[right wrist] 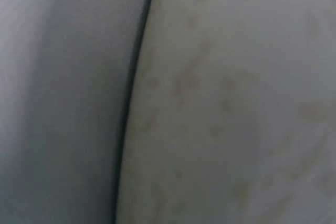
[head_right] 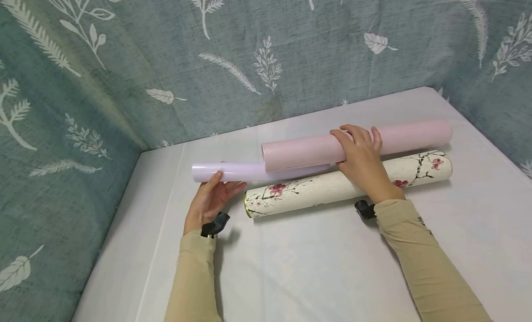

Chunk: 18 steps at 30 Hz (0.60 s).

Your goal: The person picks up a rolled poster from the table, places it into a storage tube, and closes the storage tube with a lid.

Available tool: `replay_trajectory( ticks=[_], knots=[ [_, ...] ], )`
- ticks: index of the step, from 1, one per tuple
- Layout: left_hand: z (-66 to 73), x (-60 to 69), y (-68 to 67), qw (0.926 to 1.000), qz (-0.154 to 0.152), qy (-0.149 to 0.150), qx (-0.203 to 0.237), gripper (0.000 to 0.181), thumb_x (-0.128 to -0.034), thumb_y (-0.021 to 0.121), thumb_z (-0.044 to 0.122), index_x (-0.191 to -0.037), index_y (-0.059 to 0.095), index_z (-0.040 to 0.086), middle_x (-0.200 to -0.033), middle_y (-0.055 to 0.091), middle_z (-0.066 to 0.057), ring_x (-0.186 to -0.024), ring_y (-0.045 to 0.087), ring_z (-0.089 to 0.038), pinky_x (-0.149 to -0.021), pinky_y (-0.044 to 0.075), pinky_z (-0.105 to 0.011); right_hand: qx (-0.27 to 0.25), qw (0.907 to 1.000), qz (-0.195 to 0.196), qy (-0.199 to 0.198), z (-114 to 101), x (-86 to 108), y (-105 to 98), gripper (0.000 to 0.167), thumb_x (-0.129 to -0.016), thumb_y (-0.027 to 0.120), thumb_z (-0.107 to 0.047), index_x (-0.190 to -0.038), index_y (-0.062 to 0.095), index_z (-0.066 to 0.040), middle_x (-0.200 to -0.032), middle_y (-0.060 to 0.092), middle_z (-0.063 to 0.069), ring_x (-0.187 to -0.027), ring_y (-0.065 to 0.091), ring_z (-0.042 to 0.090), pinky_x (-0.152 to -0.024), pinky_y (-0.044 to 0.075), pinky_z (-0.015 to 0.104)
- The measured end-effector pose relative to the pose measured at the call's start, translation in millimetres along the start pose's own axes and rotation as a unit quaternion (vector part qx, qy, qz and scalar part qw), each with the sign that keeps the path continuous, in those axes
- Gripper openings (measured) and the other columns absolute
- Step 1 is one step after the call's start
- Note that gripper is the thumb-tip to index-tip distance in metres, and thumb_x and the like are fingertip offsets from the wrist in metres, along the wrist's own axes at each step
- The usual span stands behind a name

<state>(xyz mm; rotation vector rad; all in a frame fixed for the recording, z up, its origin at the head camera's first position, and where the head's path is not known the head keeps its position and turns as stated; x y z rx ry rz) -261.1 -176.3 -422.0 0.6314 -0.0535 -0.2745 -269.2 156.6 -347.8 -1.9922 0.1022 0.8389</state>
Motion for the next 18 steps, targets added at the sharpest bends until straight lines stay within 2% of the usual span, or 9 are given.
replay_trajectory(
  ticks=[3, 10, 18],
  knots=[
    [-0.3, 0.6, -3.0, 0.9999, 0.01, -0.003, 0.011, 0.023, -0.0911, 0.051, 0.012, -0.113, 0.045, 0.007, -0.121, 0.047, -0.016, -0.11, 0.047, -0.04, -0.093, 0.03, -0.055, -0.004, 0.9999, 0.01, 0.001, 0, 1.0, -2, 0.075, -0.053, 0.08, 0.003, -0.12, 0.051, -0.013, -0.122, 0.041, 0.018, -0.114, 0.033, 0.038, -0.101, 0.004, 0.052],
    [7.2, 0.2, -9.6, 0.9963, 0.016, 0.032, 0.079, 0.023, -0.0893, 0.055, 0.013, -0.11, 0.045, 0.009, -0.119, 0.046, -0.012, -0.117, 0.042, -0.037, -0.094, 0.031, -0.053, -0.002, 0.9994, 0.033, -0.007, 0, 3.0, -7, 0.074, -0.054, 0.08, 0.003, -0.12, 0.051, -0.013, -0.117, 0.042, 0.019, -0.109, 0.034, 0.039, -0.101, 0.007, 0.05],
    [11.8, 3.7, -17.4, 0.9903, 0.019, 0.049, 0.128, 0.03, -0.0937, 0.045, 0.027, -0.119, 0.039, 0.013, -0.129, 0.04, -0.016, -0.122, 0.033, -0.042, -0.095, 0.027, -0.055, -0.007, 0.9988, 0.04, -0.029, -2, 1.2, -5, 0.068, -0.055, 0.08, -0.001, -0.117, 0.054, -0.012, -0.114, 0.048, 0.016, -0.108, 0.039, 0.037, -0.1, 0.012, 0.052]
  ],
)
Point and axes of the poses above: each hand's wrist, its own x-axis away from the middle knuckle, its own y-axis out of the palm, z = x × y, the point moved 8 cm from there along -x, towards the middle knuckle
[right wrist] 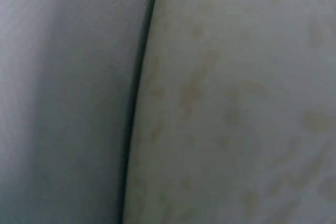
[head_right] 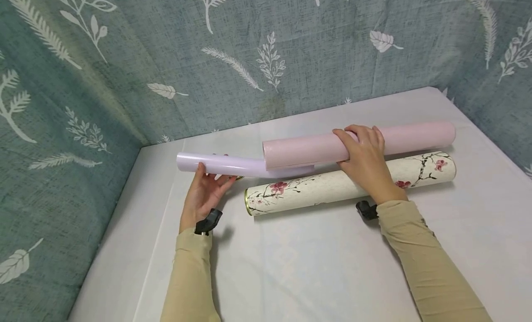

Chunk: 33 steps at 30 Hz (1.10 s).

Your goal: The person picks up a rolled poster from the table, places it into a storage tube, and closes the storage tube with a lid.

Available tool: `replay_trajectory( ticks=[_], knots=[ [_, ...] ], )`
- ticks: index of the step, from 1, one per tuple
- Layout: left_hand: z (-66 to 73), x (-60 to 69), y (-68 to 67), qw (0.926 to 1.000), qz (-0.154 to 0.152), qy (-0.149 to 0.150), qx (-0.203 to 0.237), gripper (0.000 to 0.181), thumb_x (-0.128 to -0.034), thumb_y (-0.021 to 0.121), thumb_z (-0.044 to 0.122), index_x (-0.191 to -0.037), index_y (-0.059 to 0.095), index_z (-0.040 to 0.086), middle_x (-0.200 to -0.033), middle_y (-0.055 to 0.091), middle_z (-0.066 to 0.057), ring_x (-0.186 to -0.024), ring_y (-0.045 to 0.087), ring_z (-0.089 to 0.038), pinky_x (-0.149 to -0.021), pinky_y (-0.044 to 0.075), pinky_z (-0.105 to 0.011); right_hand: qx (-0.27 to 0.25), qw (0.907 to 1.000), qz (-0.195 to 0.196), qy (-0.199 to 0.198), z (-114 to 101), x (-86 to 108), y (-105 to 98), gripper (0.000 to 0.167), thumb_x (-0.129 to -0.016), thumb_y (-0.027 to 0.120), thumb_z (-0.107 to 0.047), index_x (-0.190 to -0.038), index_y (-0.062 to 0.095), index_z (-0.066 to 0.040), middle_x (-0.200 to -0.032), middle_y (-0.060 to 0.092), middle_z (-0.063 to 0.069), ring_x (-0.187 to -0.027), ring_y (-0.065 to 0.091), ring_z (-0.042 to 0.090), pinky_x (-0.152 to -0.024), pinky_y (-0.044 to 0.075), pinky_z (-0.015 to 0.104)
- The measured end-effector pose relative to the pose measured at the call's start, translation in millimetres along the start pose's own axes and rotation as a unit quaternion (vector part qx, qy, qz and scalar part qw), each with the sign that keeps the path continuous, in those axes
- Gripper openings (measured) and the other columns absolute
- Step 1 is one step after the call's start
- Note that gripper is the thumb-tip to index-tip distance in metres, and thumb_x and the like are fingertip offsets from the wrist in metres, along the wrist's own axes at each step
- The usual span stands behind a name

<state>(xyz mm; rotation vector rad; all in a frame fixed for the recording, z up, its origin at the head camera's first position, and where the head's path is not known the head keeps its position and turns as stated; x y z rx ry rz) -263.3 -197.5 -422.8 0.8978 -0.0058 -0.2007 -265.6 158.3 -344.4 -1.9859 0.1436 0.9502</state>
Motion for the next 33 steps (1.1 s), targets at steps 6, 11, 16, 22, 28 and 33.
replay_trajectory(
  ticks=[6, 11, 16, 22, 28, 33],
  knots=[
    [4.7, 1.2, -7.5, 0.9993, 0.031, 0.018, 0.006, 0.03, -0.0922, 0.049, 0.028, -0.116, 0.038, 0.015, -0.124, 0.042, -0.012, -0.122, 0.033, -0.04, -0.094, 0.028, -0.056, -0.001, 1.0, -0.001, 0.001, 1, 0.8, 1, 0.068, -0.055, 0.079, 0.0, -0.117, 0.054, -0.012, -0.113, 0.048, 0.015, -0.107, 0.039, 0.036, -0.1, 0.011, 0.052],
    [11.7, 0.2, -14.6, 0.9939, 0.089, 0.052, -0.038, 0.027, -0.0887, 0.056, 0.014, -0.113, 0.044, 0.012, -0.116, 0.047, -0.007, -0.116, 0.043, -0.032, -0.093, 0.034, -0.051, 0.003, 1.0, -0.002, 0.004, 1, 0.3, 1, 0.068, -0.056, 0.079, -0.001, -0.118, 0.054, -0.012, -0.114, 0.048, 0.015, -0.109, 0.038, 0.036, -0.1, 0.01, 0.053],
    [17.2, 1.0, -13.4, 0.9919, 0.1, 0.061, -0.049, 0.028, -0.089, 0.055, 0.014, -0.115, 0.045, 0.013, -0.115, 0.048, -0.007, -0.116, 0.043, -0.031, -0.093, 0.034, -0.051, 0.012, 0.9997, -0.006, 0.02, 3, 0.6, 1, 0.068, -0.057, 0.08, -0.003, -0.119, 0.053, -0.013, -0.116, 0.047, 0.013, -0.112, 0.035, 0.035, -0.1, 0.007, 0.053],
    [23.5, 4.2, -8.1, 0.9938, 0.074, 0.069, -0.044, 0.031, -0.0904, 0.053, 0.017, -0.119, 0.041, 0.015, -0.117, 0.045, -0.009, -0.121, 0.037, -0.036, -0.091, 0.033, -0.055, 0.016, 0.9993, -0.018, 0.027, 4, 0.8, 3, 0.067, -0.059, 0.08, -0.006, -0.12, 0.053, -0.014, -0.118, 0.048, 0.011, -0.113, 0.035, 0.034, -0.1, 0.005, 0.052],
    [27.6, 6.2, -9.8, 0.9939, 0.075, 0.078, -0.023, 0.032, -0.0909, 0.053, 0.019, -0.119, 0.039, 0.013, -0.116, 0.044, -0.01, -0.121, 0.036, -0.036, -0.092, 0.031, -0.056, 0.013, 0.9992, -0.024, 0.029, 5, 0.9, 4, 0.067, -0.059, 0.08, -0.006, -0.12, 0.053, -0.014, -0.118, 0.047, 0.011, -0.112, 0.036, 0.034, -0.1, 0.006, 0.053],
    [34.1, 6.7, -21.3, 0.9891, 0.111, 0.096, 0.007, 0.034, -0.0875, 0.058, 0.026, -0.114, 0.042, 0.011, -0.111, 0.047, -0.01, -0.12, 0.038, -0.034, -0.092, 0.033, -0.053, 0.013, 0.9993, -0.024, 0.027, 4, 1.0, 3, 0.066, -0.06, 0.08, -0.007, -0.12, 0.053, -0.014, -0.119, 0.048, 0.01, -0.112, 0.036, 0.034, -0.1, 0.006, 0.052]
  ],
)
Point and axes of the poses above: each hand's wrist, its own x-axis away from the middle knuckle, its own y-axis out of the palm, z = x × y, the point moved 8 cm from there along -x, towards the middle knuckle
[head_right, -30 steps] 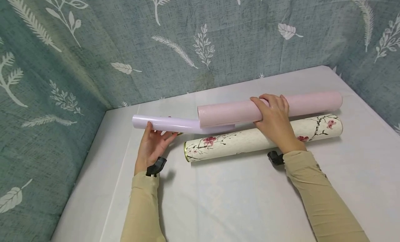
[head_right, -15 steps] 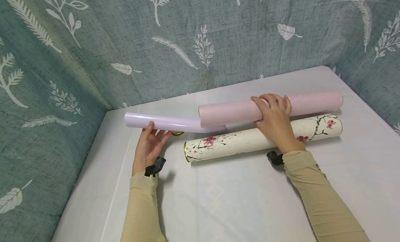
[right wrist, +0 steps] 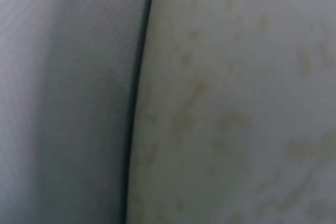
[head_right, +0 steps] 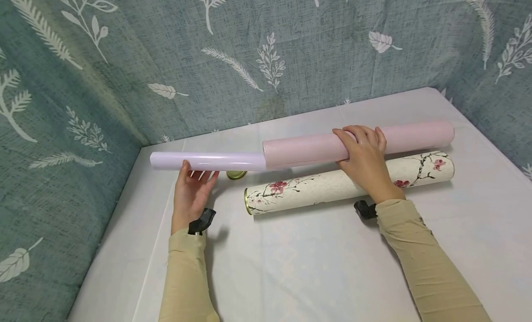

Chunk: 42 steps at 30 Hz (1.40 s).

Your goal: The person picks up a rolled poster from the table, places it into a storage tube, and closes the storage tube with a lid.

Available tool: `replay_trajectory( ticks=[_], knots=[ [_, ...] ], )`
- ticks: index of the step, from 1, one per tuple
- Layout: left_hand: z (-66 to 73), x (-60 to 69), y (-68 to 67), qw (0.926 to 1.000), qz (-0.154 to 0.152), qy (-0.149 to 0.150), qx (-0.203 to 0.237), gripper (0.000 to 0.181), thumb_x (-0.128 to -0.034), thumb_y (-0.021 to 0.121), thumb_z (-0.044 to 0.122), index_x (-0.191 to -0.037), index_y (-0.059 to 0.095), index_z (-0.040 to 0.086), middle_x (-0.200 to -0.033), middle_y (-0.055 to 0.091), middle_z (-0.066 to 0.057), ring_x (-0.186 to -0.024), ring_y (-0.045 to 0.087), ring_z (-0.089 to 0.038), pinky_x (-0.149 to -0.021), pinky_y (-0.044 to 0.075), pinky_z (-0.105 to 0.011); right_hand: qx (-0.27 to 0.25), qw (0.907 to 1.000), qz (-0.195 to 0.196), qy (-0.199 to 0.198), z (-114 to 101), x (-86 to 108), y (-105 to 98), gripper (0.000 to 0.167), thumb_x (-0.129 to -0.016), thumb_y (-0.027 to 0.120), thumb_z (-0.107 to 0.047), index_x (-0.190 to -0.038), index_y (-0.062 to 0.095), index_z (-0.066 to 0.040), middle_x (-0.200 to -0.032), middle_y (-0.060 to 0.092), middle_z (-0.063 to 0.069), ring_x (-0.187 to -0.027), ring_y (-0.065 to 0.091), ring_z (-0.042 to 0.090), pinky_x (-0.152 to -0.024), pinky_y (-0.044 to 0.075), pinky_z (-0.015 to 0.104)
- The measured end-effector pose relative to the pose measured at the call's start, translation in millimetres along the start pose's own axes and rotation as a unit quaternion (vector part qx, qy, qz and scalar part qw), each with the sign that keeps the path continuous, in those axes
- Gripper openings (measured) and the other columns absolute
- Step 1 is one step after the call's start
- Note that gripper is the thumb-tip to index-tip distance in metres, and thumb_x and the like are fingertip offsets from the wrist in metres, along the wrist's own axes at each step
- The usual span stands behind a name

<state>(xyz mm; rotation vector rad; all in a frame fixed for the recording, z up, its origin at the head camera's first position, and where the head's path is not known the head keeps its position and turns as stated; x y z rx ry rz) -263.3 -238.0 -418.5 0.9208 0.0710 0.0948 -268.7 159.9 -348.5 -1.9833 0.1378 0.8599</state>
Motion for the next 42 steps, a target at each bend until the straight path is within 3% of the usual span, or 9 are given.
replay_trajectory(
  ticks=[14, 20, 24, 29, 37, 42],
  knots=[
    [14.4, 1.2, -18.0, 0.9982, 0.056, 0.019, 0.007, 0.043, -0.0842, 0.062, 0.031, -0.116, 0.041, 0.01, -0.114, 0.047, -0.011, -0.116, 0.043, -0.029, -0.093, 0.036, -0.048, 0.003, 1.0, 0.0, 0.002, 0, 1.0, 0, 0.065, -0.06, 0.079, -0.008, -0.12, 0.054, -0.014, -0.119, 0.048, 0.01, -0.112, 0.037, 0.033, -0.1, 0.007, 0.051],
    [20.0, 2.2, -24.2, 0.9953, 0.087, 0.042, 0.006, 0.047, -0.0811, 0.064, 0.035, -0.115, 0.043, 0.011, -0.107, 0.049, -0.008, -0.1, 0.05, -0.024, -0.083, 0.042, -0.04, 0.0, 1.0, 0.0, 0.001, 0, 2.2, 0, 0.065, -0.061, 0.079, -0.008, -0.12, 0.054, -0.014, -0.119, 0.048, 0.01, -0.112, 0.037, 0.033, -0.1, 0.007, 0.051],
    [21.8, 2.0, -23.8, 0.9941, 0.092, 0.057, -0.013, 0.051, -0.0802, 0.064, 0.038, -0.118, 0.042, 0.012, -0.106, 0.048, -0.006, -0.093, 0.05, -0.022, -0.077, 0.043, -0.037, 0.0, 1.0, 0.002, -0.001, -1, 2.0, 0, 0.065, -0.061, 0.079, -0.008, -0.12, 0.054, -0.014, -0.119, 0.048, 0.01, -0.112, 0.037, 0.033, -0.1, 0.007, 0.051],
    [23.5, 2.9, -25.1, 0.9914, 0.108, 0.067, -0.031, 0.055, -0.0784, 0.066, 0.041, -0.119, 0.042, 0.013, -0.108, 0.049, -0.006, -0.094, 0.05, -0.021, -0.079, 0.042, -0.038, 0.007, 1.0, 0.002, 0.001, 0, 1.3, 0, 0.064, -0.062, 0.078, -0.008, -0.12, 0.053, -0.014, -0.119, 0.048, 0.01, -0.113, 0.037, 0.033, -0.101, 0.007, 0.051],
    [27.5, 4.7, -24.5, 0.9915, 0.106, 0.073, -0.022, 0.054, -0.0788, 0.065, 0.042, -0.118, 0.044, 0.012, -0.108, 0.05, -0.006, -0.097, 0.05, -0.021, -0.08, 0.04, -0.038, 0.009, 1.0, 0.003, 0.003, 0, 2.1, -1, 0.065, -0.061, 0.079, -0.009, -0.12, 0.053, -0.015, -0.119, 0.049, 0.01, -0.113, 0.037, 0.033, -0.101, 0.007, 0.051],
    [29.4, 6.4, -32.8, 0.991, 0.117, 0.064, -0.003, 0.05, -0.0775, 0.067, 0.04, -0.113, 0.047, 0.012, -0.105, 0.051, -0.005, -0.094, 0.05, -0.021, -0.079, 0.041, -0.039, 0.01, 0.9999, 0.003, 0.002, 0, 1.9, 0, 0.064, -0.062, 0.078, -0.009, -0.12, 0.054, -0.015, -0.119, 0.049, 0.01, -0.113, 0.037, 0.032, -0.101, 0.008, 0.05]
  ],
)
Point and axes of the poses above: each hand's wrist, its own x-axis away from the middle knuckle, its own y-axis out of the palm, z = x × y, the point moved 8 cm from there along -x, towards the middle knuckle
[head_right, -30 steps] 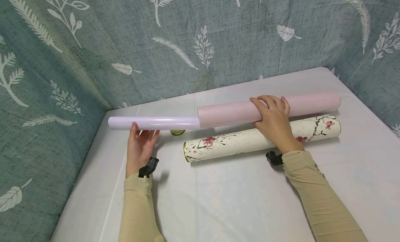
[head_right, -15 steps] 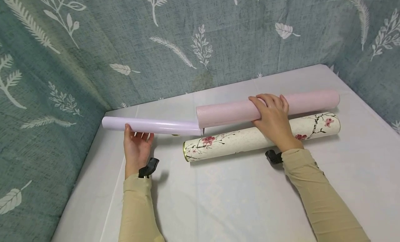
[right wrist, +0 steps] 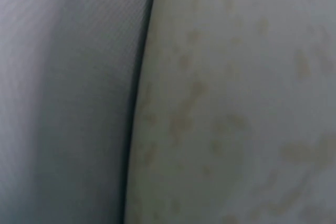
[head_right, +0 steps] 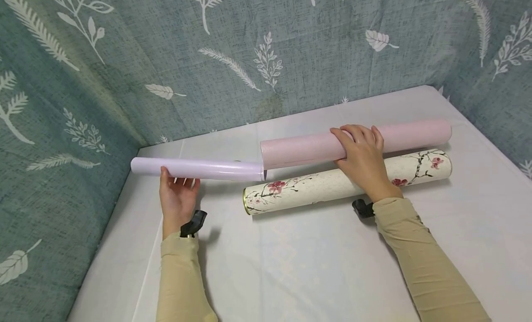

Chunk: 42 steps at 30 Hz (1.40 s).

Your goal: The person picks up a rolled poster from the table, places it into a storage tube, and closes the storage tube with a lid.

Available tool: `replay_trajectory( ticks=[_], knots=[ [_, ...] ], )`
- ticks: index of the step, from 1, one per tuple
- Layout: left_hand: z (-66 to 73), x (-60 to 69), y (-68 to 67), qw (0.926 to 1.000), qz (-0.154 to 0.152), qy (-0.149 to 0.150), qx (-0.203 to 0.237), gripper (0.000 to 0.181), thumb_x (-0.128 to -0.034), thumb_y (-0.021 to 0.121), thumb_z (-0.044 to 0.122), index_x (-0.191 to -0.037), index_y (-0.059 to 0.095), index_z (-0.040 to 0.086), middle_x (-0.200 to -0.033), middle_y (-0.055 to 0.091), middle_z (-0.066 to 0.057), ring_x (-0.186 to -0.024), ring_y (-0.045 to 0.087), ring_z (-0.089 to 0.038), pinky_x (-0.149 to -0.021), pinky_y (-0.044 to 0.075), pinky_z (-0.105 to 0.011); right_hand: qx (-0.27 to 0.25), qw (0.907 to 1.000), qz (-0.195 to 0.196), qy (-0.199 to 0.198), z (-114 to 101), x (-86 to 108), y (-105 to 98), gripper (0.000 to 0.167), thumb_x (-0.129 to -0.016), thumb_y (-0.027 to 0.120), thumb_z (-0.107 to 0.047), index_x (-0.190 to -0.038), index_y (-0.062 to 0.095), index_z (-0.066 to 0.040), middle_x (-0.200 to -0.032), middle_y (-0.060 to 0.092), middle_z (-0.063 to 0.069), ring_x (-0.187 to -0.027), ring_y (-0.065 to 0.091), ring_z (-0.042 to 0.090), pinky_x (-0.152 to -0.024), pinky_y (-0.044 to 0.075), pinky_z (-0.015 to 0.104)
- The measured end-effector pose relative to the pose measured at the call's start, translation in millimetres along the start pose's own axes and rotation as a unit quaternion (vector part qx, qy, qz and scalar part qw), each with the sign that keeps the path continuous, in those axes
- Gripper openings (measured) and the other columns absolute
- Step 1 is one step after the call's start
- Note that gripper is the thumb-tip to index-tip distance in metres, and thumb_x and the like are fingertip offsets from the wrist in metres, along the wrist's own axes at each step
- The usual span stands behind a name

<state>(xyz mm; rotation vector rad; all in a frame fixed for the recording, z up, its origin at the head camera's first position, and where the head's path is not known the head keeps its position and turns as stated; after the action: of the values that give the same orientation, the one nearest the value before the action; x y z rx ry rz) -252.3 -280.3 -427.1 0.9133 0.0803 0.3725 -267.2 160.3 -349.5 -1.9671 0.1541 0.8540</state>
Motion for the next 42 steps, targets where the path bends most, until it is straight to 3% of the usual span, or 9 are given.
replay_trajectory(
  ticks=[6, 19, 33, 42],
  knots=[
    [2.1, 0.0, -11.6, 0.999, 0.025, -0.011, 0.035, 0.047, -0.0753, 0.069, 0.04, -0.107, 0.051, 0.011, -0.099, 0.051, -0.005, -0.088, 0.051, -0.021, -0.077, 0.044, -0.037, -0.001, 1.0, -0.002, -0.001, -1, -0.3, 1, 0.062, -0.063, 0.077, -0.01, -0.12, 0.054, -0.015, -0.119, 0.049, 0.01, -0.113, 0.037, 0.032, -0.101, 0.008, 0.051],
    [0.5, -1.2, -10.8, 0.9976, 0.038, -0.005, 0.057, 0.053, -0.0765, 0.068, 0.04, -0.115, 0.046, 0.01, -0.104, 0.05, -0.008, -0.088, 0.054, -0.024, -0.074, 0.048, -0.035, 0.001, 1.0, -0.005, -0.001, -1, -0.6, 1, 0.063, -0.062, 0.077, -0.01, -0.12, 0.054, -0.014, -0.119, 0.049, 0.01, -0.113, 0.037, 0.033, -0.101, 0.008, 0.051],
    [-4.5, -1.2, 0.1, 0.9995, 0.003, -0.01, 0.031, 0.058, -0.0763, 0.069, 0.037, -0.119, 0.043, 0.009, -0.111, 0.048, -0.011, -0.099, 0.054, -0.028, -0.075, 0.049, -0.038, -0.002, 1.0, -0.009, -0.001, 0, -0.2, 2, 0.063, -0.062, 0.078, -0.01, -0.12, 0.054, -0.015, -0.119, 0.049, 0.011, -0.113, 0.037, 0.033, -0.101, 0.008, 0.051],
    [-10.5, 1.3, 11.7, 0.9986, -0.046, -0.025, 0.01, 0.055, -0.081, 0.065, 0.034, -0.123, 0.036, 0.012, -0.114, 0.047, -0.011, -0.107, 0.052, -0.03, -0.079, 0.048, -0.038, -0.003, 0.9999, -0.01, -0.003, 0, -0.7, 2, 0.063, -0.062, 0.078, -0.011, -0.12, 0.053, -0.014, -0.119, 0.049, 0.011, -0.113, 0.037, 0.032, -0.101, 0.008, 0.051]
  ],
)
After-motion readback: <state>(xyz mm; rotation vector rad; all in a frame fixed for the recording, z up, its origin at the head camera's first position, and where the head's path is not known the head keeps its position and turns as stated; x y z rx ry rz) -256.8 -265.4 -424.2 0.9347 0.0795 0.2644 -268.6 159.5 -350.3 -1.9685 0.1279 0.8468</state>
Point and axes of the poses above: each hand's wrist, its own x-axis away from the middle knuckle, its own y-axis out of the palm, z = x × y, the point moved 8 cm from there along -x, towards the middle knuckle
